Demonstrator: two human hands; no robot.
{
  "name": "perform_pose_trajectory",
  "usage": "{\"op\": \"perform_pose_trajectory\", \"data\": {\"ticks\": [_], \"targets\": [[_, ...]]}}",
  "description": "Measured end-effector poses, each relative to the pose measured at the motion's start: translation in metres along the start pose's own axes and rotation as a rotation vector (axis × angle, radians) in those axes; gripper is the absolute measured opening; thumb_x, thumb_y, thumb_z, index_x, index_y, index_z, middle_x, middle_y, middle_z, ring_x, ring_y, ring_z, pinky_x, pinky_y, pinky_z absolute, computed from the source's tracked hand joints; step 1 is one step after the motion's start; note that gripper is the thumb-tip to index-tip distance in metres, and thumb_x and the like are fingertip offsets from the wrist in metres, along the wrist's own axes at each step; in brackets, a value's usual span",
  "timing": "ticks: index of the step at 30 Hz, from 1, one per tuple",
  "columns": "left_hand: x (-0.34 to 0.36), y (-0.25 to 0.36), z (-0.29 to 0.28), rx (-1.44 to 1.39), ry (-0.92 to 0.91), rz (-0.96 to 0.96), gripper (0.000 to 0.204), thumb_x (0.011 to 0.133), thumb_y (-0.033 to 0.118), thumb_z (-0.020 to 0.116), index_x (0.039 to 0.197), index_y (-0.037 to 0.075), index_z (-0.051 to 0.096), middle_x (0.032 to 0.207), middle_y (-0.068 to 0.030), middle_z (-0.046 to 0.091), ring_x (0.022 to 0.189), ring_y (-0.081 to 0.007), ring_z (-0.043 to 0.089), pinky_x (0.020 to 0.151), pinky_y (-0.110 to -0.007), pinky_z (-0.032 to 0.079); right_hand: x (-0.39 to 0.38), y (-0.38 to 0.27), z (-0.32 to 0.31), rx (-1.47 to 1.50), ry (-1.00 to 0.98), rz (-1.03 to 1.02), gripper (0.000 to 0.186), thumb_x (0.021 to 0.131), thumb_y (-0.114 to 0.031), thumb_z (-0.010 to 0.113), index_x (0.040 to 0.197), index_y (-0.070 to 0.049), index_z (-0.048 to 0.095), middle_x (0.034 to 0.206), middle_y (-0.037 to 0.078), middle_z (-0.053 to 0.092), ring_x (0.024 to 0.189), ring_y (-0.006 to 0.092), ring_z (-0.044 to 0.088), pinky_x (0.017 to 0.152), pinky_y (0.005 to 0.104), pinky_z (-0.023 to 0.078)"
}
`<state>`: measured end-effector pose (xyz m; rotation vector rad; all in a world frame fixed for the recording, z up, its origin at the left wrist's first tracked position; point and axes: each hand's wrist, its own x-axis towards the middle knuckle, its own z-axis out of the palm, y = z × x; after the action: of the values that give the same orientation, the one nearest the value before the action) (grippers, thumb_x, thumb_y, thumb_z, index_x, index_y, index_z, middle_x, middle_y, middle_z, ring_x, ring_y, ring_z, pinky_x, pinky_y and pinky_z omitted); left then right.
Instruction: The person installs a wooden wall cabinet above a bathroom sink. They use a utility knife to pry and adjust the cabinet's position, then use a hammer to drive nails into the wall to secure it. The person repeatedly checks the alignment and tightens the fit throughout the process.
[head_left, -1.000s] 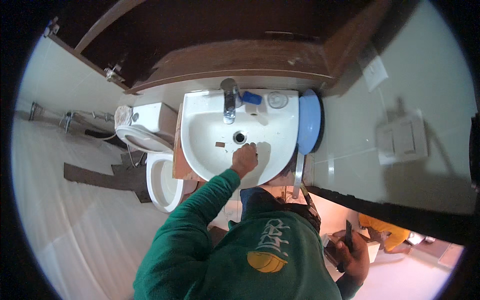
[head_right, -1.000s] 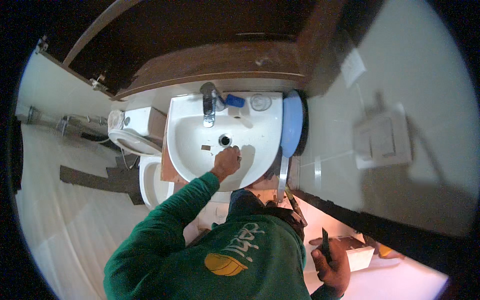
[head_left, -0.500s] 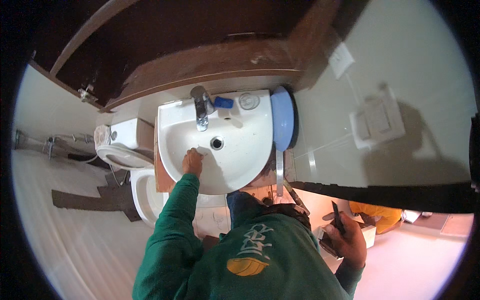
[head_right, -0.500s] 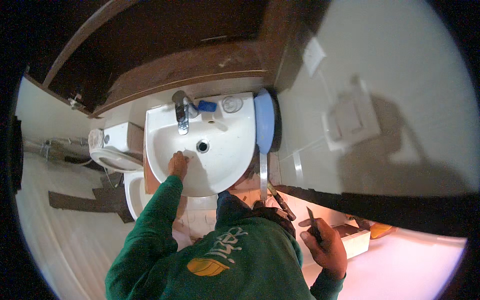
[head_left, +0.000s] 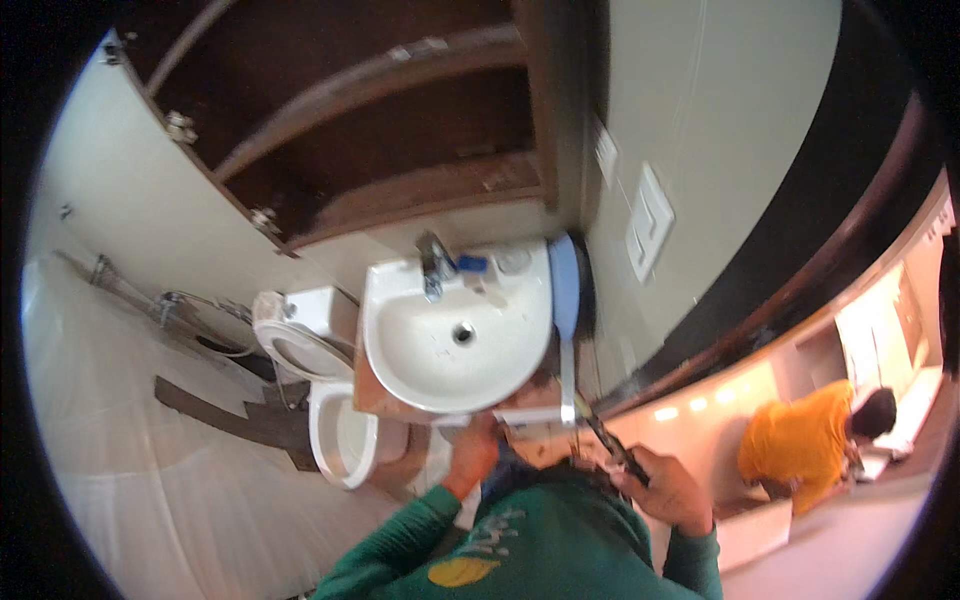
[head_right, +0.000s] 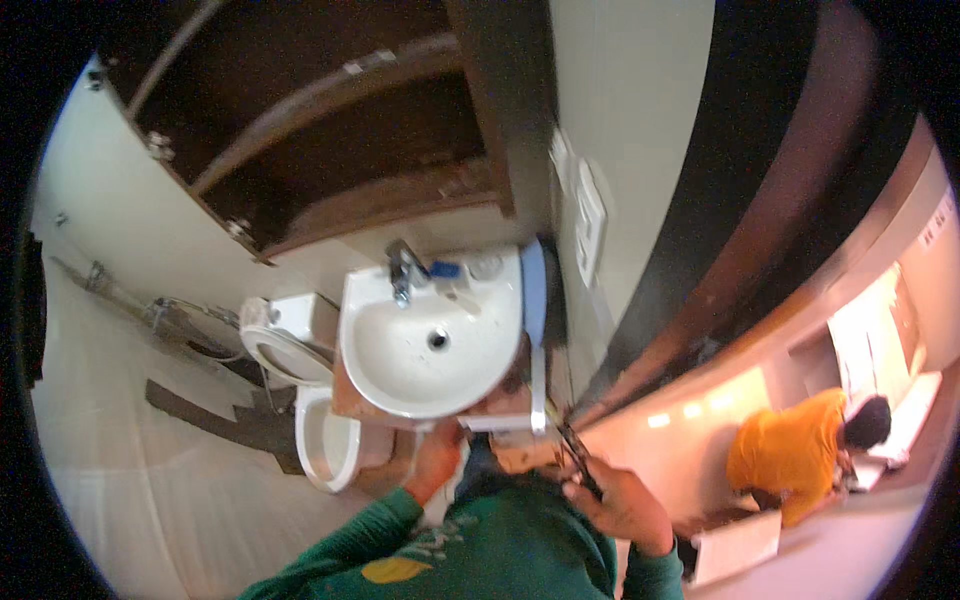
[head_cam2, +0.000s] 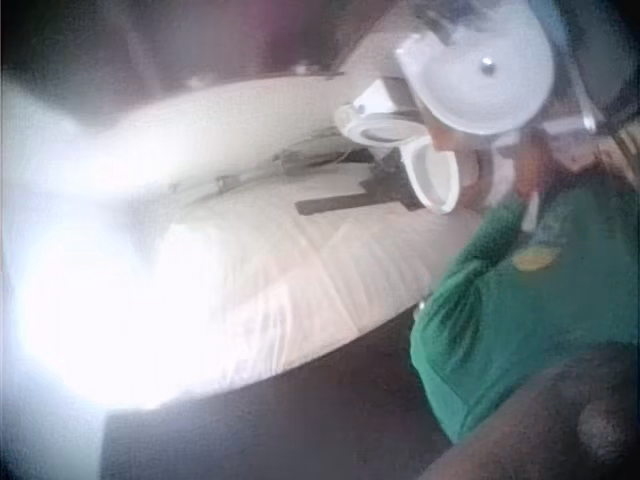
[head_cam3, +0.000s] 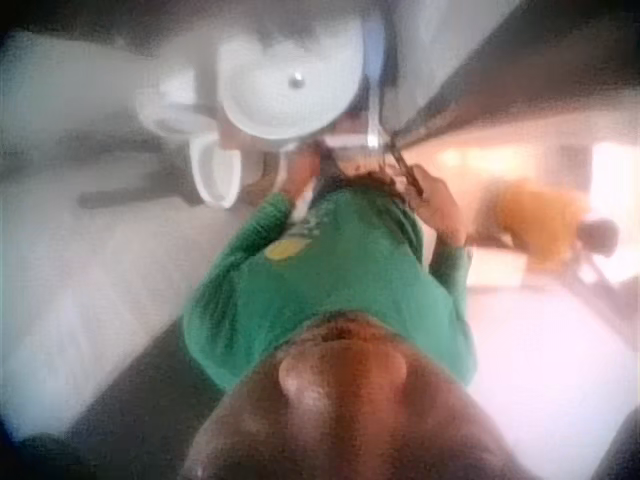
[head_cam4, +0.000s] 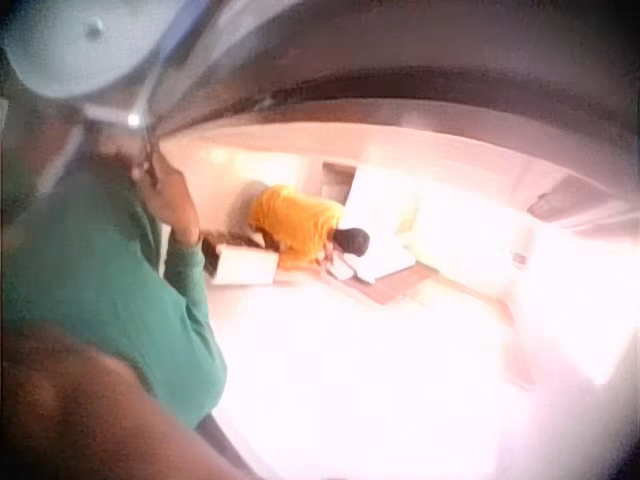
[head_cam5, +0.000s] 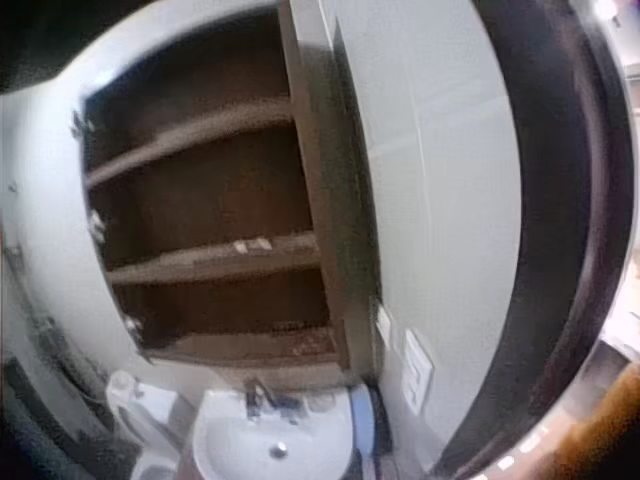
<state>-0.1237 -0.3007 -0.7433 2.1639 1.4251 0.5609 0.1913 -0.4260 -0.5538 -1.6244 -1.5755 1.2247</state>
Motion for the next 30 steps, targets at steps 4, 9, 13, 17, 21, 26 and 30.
{"op": "perform_pose_trajectory", "data": {"ticks": [4, 9, 13, 17, 21, 26, 30], "targets": [[-0.019, 0.011, 0.012, 0.168, -0.288, 0.053, 0.029, 0.098, 0.024, 0.059, 0.118, 0.003, 0.059, 0.121, -0.0277, 0.057, 0.107, -0.0477, 0.061, 0.088, -0.056, 0.052, 0.005, 0.005, 0.011, 0.050, 0.008, -0.073, 0.029, 0.097, -0.023, 0.068, 0.118, -0.003, 0.062, 0.092, 0.015, 0.071, 0.083, 0.0294, 0.071, 0.080, 0.0382, 0.056], [-0.051, -0.009, 0.025, 0.041, -0.173, -0.075, 0.022, 0.096, 0.027, 0.064, 0.106, 0.008, 0.064, 0.111, -0.0229, 0.064, 0.099, -0.0489, 0.064, 0.082, -0.058, 0.053, 0.021, -0.010, 0.008, -0.016, -0.199, 0.049, 0.029, 0.097, -0.024, 0.069, 0.118, -0.004, 0.067, 0.094, 0.014, 0.076, 0.083, 0.0226, 0.074, 0.077, 0.0333, 0.056], [-0.030, -0.030, 0.017, 0.173, -0.453, 0.075, 0.027, 0.097, 0.034, 0.064, 0.109, 0.009, 0.064, 0.111, -0.0182, 0.065, 0.100, -0.0453, 0.065, 0.082, -0.057, 0.054, 0.032, 0.033, 0.035, -0.186, -0.050, -0.092, 0.029, 0.095, -0.020, 0.062, 0.119, -0.004, 0.066, 0.105, 0.022, 0.073, 0.098, 0.0347, 0.071, 0.085, 0.0463, 0.053], [-0.018, -0.025, -0.008, 0.076, -0.205, -0.021, 0.029, 0.098, 0.034, 0.062, 0.102, 0.006, 0.063, 0.108, -0.0180, 0.064, 0.096, -0.0420, 0.067, 0.076, -0.054, 0.055, 0.047, 0.013, 0.048, -0.208, -0.063, -0.092, 0.027, 0.099, -0.021, 0.061, 0.119, -0.003, 0.066, 0.100, 0.019, 0.072, 0.090, 0.0318, 0.070, 0.083, 0.0409, 0.053], [-0.002, -0.033, -0.074, -0.180, 0.044, 0.034, 0.031, 0.102, 0.034, 0.060, 0.094, 0.004, 0.060, 0.086, -0.0213, 0.065, 0.079, -0.0437, 0.066, 0.068, -0.053, 0.051, 0.080, 0.013, 0.078, -0.161, -0.084, -0.231, 0.031, 0.103, -0.027, 0.059, 0.122, -0.004, 0.066, 0.102, 0.017, 0.073, 0.091, 0.0294, 0.070, 0.085, 0.0401, 0.054], [0.031, -0.051, -0.186, -0.251, 0.596, -0.063, 0.020, 0.102, 0.021, 0.062, 0.102, 0.001, 0.067, 0.086, -0.0160, 0.067, 0.073, -0.0319, 0.064, 0.064, -0.043, 0.051, 0.106, -0.037, 0.130, -0.183, 0.023, -0.242, 0.032, 0.104, -0.032, 0.058, 0.123, -0.007, 0.066, 0.102, 0.016, 0.072, 0.091, 0.0281, 0.071, 0.084, 0.0402, 0.054], [0.082, -0.097, -0.269, -0.352, 1.023, 0.010, 0.028, 0.099, 0.015, 0.067, 0.122, -0.002, 0.066, 0.107, -0.0146, 0.069, 0.091, -0.0229, 0.066, 0.079, -0.036, 0.055, 0.122, -0.081, 0.157, -0.053, -0.043, -0.090, 0.028, 0.101, -0.027, 0.064, 0.118, -0.005, 0.065, 0.076, 0.008, 0.066, 0.067, 0.0171, 0.063, 0.063, 0.0327, 0.051]]}}
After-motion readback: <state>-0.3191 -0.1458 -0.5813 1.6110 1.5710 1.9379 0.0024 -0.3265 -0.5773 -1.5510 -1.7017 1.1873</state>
